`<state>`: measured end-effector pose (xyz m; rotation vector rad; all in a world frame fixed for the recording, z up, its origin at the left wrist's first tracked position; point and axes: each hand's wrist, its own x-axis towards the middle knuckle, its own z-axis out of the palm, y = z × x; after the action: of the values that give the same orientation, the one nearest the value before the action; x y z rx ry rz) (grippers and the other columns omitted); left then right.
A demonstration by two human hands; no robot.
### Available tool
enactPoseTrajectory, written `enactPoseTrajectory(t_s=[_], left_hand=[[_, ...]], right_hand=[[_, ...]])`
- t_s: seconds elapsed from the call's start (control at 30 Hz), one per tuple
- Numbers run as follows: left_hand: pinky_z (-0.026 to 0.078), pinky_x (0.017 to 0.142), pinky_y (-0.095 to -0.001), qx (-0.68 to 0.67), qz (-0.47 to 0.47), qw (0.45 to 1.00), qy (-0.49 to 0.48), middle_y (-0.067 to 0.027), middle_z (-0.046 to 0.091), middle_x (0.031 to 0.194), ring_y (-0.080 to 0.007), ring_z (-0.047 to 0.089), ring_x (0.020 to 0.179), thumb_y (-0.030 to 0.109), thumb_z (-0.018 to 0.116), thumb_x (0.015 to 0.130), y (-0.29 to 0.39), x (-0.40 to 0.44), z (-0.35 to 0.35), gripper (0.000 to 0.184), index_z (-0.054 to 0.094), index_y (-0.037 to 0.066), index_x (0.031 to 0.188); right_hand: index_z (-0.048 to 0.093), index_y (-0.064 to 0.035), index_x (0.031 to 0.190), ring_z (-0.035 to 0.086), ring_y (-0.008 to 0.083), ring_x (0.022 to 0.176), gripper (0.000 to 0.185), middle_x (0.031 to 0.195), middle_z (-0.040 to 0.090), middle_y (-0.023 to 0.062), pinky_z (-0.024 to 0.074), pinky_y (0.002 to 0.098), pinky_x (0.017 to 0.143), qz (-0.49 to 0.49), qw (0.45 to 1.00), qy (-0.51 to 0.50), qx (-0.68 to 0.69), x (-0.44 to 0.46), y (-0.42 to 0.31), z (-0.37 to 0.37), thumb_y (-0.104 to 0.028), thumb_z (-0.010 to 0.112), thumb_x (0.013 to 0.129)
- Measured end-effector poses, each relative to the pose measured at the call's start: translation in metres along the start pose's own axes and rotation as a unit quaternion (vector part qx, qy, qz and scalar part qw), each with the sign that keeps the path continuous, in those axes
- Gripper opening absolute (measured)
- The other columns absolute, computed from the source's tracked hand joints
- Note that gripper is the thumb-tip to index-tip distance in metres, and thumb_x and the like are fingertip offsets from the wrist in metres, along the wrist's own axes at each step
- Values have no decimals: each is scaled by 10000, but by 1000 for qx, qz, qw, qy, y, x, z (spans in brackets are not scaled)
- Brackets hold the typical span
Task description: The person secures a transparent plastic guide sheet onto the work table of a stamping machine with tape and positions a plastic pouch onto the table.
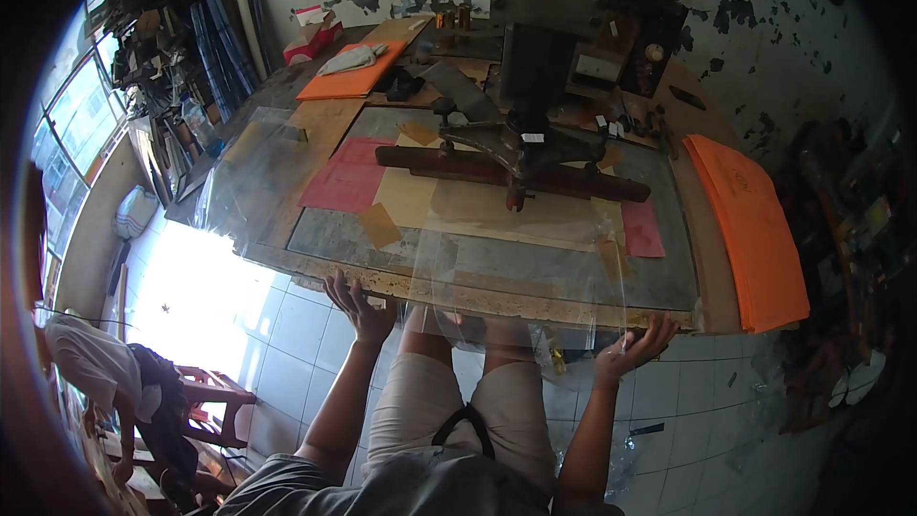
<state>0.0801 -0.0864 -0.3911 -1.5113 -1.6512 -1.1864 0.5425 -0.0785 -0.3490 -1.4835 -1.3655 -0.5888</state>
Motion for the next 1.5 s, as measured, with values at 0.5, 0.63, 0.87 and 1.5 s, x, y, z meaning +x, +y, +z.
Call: enactPoseTrajectory(t_s=[0.5,0.63,0.87,1.5], left_hand=[[191,1149,-737,6,-3,1000,7,-284,278,1530,-555,210,1448,300,847,733,2,0,3,936,279,83,1445],[193,1148,-737,6,-4,1000,6,-283,279,1527,-557,207,1447,298,847,732,1,-1,3,942,275,86,1450],[185,1147,-741,-1,-9,1000,4,-279,276,1525,-554,207,1448,295,842,734,3,0,2,931,280,86,1446],[192,1150,-735,-11,-8,1000,12,-283,298,1518,-555,216,1449,269,845,735,2,0,2,913,292,102,1443]], right_hand=[[364,-27,1458,274,486,1471,545,1538,365,239,239,638,1184,-19,999,26,-35,-2,4,9,-413,195,1112],[360,-28,1459,274,488,1469,548,1532,365,246,235,642,1186,-27,999,31,-33,0,2,9,-417,191,1112],[364,-27,1460,260,492,1475,552,1533,360,251,224,648,1189,-30,999,34,-24,1,3,9,-417,186,1111],[344,-2,1469,239,501,1482,536,1548,331,261,207,661,1194,-35,999,23,-22,1,0,7,-375,209,1109]])
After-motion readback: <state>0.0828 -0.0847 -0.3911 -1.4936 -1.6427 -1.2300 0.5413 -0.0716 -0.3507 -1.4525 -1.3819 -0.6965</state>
